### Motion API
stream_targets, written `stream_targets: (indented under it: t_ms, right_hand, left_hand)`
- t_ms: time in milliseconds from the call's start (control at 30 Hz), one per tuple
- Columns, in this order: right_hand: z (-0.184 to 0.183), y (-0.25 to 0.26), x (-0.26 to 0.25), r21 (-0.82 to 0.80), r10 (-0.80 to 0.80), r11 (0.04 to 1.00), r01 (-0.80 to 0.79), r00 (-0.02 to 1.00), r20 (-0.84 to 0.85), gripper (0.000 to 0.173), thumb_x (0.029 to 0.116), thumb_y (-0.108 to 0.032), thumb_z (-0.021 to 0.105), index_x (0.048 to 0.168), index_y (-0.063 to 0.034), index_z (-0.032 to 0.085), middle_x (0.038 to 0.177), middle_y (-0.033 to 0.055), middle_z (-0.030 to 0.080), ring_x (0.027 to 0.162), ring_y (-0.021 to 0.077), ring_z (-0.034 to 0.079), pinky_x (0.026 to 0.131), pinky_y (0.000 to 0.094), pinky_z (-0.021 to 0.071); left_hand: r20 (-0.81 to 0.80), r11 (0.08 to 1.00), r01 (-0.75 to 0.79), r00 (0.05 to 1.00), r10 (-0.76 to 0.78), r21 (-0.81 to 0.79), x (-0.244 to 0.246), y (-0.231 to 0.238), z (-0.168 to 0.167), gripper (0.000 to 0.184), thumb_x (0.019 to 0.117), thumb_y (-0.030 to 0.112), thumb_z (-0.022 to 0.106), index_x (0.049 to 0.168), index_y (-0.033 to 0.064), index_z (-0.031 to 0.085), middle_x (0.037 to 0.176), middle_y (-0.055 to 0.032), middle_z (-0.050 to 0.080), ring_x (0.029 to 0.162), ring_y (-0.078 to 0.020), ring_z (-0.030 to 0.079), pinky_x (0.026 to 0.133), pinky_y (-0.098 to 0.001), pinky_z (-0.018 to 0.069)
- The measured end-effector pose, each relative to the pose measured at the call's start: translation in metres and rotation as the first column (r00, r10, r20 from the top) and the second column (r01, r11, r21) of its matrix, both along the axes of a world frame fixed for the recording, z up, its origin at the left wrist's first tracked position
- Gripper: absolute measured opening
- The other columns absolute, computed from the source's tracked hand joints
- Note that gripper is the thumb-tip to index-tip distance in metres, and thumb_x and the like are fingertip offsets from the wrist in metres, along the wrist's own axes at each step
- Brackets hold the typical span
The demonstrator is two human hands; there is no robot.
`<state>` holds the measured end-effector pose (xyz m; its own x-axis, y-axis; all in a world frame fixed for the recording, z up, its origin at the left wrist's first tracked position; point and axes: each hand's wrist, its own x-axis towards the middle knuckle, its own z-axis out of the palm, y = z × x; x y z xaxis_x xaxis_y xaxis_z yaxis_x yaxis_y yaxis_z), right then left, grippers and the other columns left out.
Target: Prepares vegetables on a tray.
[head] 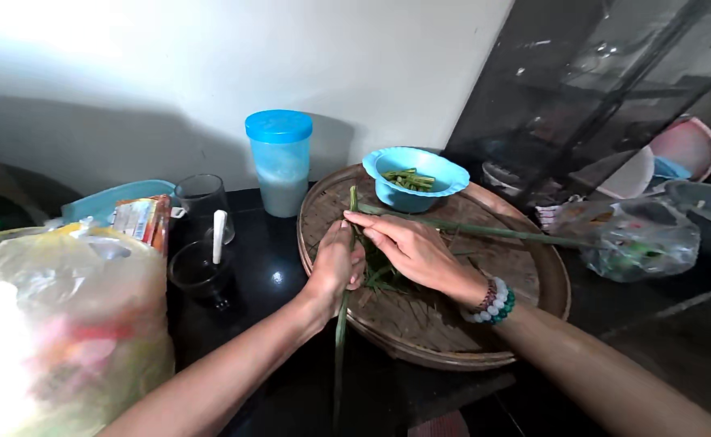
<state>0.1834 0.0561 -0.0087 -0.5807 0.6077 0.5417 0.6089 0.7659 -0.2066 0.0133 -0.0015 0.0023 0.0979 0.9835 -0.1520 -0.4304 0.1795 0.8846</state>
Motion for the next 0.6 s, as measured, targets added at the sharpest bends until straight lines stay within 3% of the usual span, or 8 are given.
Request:
stream_targets:
  t_ms: [267, 400, 500, 600]
  right_hand:
    - [-0.001, 0.003, -0.004, 0.055, -0.098, 0.994, 0.097, 0.995, 0.02, 0.039, 0.1096, -0.04, 0.041, 0.146, -0.043, 0.056, 0.095, 0.0004, 0.07, 0.074, 0.02, 0.066, 0.058, 0.0454, 0.0521]
    - [0.009, 0.025, 0.01, -0.159, -0.217, 0.964, 0.214, 0.976, 0.001, 0.04, 0.1111, -0.041, 0.037, 0.147, -0.0415, 0.055, 0.122, 0.0014, 0.073, 0.099, 0.0269, 0.071, 0.079, 0.0596, 0.055]
    - [0.01, 0.037, 0.026, -0.243, -0.282, 0.934, 0.262, 0.958, -0.054, 0.041, 0.1116, -0.041, 0.035, 0.146, -0.036, 0.058, 0.124, 0.0049, 0.072, 0.101, 0.0324, 0.071, 0.079, 0.0651, 0.0527]
    - [0.015, 0.032, 0.029, -0.217, -0.242, 0.953, 0.212, 0.963, -0.123, 0.043, 0.1121, -0.04, 0.033, 0.146, -0.0307, 0.058, 0.143, -0.0049, 0.063, 0.121, 0.0226, 0.066, 0.097, 0.0601, 0.0507]
  left_hand:
    - [0.029, 0.999, 0.021, 0.999, -0.02, -0.041, 0.002, -0.001, 0.001, 0.035, 0.1144, 0.035, 0.022, 0.105, 0.0122, 0.046, 0.055, 0.0064, 0.029, 0.037, -0.0016, 0.025, 0.035, -0.0149, 0.0255]
    - [-0.011, 0.991, 0.127, 0.992, -0.128, -0.031, 0.004, -0.01, 0.001, 0.04, 0.114, 0.037, 0.021, 0.11, 0.0104, 0.05, 0.056, 0.0064, 0.029, 0.037, -0.0021, 0.026, 0.034, -0.0157, 0.0258]
    - [0.005, 0.984, 0.178, 0.984, -0.178, 0.006, 0.002, -0.011, 0.001, 0.041, 0.1137, 0.039, 0.022, 0.114, 0.011, 0.052, 0.057, 0.0061, 0.031, 0.037, -0.0019, 0.027, 0.034, -0.0157, 0.0265]
    - [0.04, 0.989, 0.148, 0.988, -0.148, 0.002, 0.0, -0.007, 0.001, 0.043, 0.1135, 0.04, 0.022, 0.108, 0.0098, 0.051, 0.055, 0.0058, 0.032, 0.036, -0.0022, 0.028, 0.034, -0.0156, 0.027]
